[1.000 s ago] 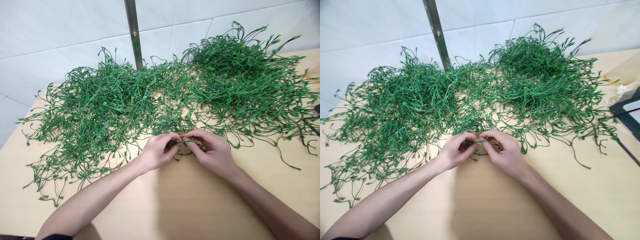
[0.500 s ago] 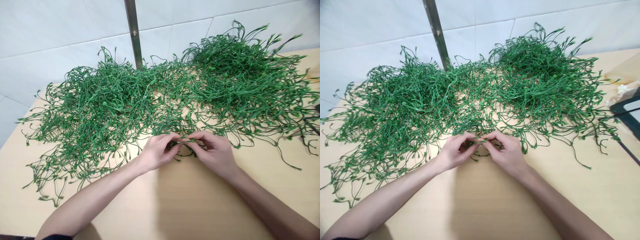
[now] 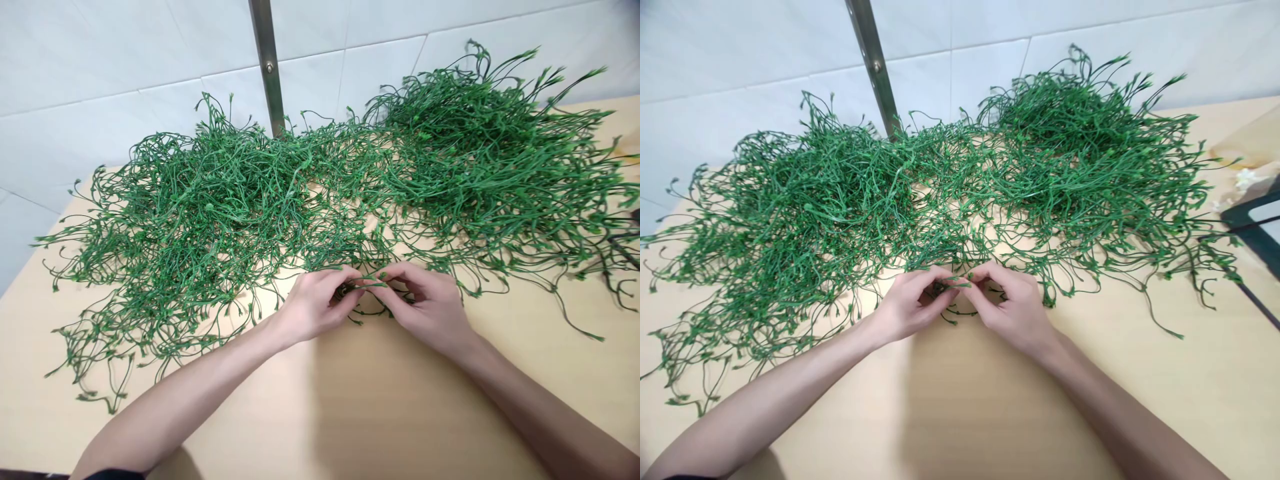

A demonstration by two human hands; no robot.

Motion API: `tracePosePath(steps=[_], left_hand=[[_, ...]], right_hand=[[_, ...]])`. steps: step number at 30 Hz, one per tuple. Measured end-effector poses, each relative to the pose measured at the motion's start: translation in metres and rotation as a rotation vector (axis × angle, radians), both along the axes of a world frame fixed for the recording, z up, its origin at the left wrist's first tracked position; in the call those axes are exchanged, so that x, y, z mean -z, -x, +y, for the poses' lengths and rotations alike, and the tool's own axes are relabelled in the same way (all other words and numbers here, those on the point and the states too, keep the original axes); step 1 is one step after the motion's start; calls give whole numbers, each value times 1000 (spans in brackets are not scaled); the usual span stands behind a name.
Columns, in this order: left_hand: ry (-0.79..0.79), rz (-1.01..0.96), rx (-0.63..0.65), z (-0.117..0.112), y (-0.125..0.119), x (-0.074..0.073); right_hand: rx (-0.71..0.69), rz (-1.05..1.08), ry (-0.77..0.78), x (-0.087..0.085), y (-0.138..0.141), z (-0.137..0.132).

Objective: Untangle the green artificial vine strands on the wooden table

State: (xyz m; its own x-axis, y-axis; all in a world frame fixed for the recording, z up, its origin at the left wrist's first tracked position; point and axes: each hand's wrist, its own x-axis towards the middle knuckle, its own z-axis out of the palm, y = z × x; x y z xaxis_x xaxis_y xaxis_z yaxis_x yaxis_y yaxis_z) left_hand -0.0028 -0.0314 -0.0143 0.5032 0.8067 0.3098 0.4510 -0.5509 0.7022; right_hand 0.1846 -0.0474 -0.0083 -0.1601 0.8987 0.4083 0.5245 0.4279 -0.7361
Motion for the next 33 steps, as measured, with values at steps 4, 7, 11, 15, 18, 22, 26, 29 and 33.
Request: tracePosePath(steps=[4,7,11,15,18,22,26,29,33], left_hand=[[6,-3,-2,0,0,0],[3,0,0,0,0,0],[-10,0,1,0,0,0],[-23,2,0,0,0,0],[-26,-2,3,0,0,0],[-36,-12,9,0,0,0],[-49,-19,9,0,0,-2],[-50,-12,6,1,0,-1],[-48,4,9,1,0,0]], right_hand=[[-9,4,1,0,0,1],[-16,-2,7,0,1,0],[-17,-13,7,-2,1,-1],[-17,-25,-3,-2,1,-1],[-23,-25,-8,-1,1,0],[-33,-29,-18,-1,1,0],[-35,-30,-23,-2,1,0],[-37,-30,-12,-2,1,0],[-37,-33,-14,-2,2,0]])
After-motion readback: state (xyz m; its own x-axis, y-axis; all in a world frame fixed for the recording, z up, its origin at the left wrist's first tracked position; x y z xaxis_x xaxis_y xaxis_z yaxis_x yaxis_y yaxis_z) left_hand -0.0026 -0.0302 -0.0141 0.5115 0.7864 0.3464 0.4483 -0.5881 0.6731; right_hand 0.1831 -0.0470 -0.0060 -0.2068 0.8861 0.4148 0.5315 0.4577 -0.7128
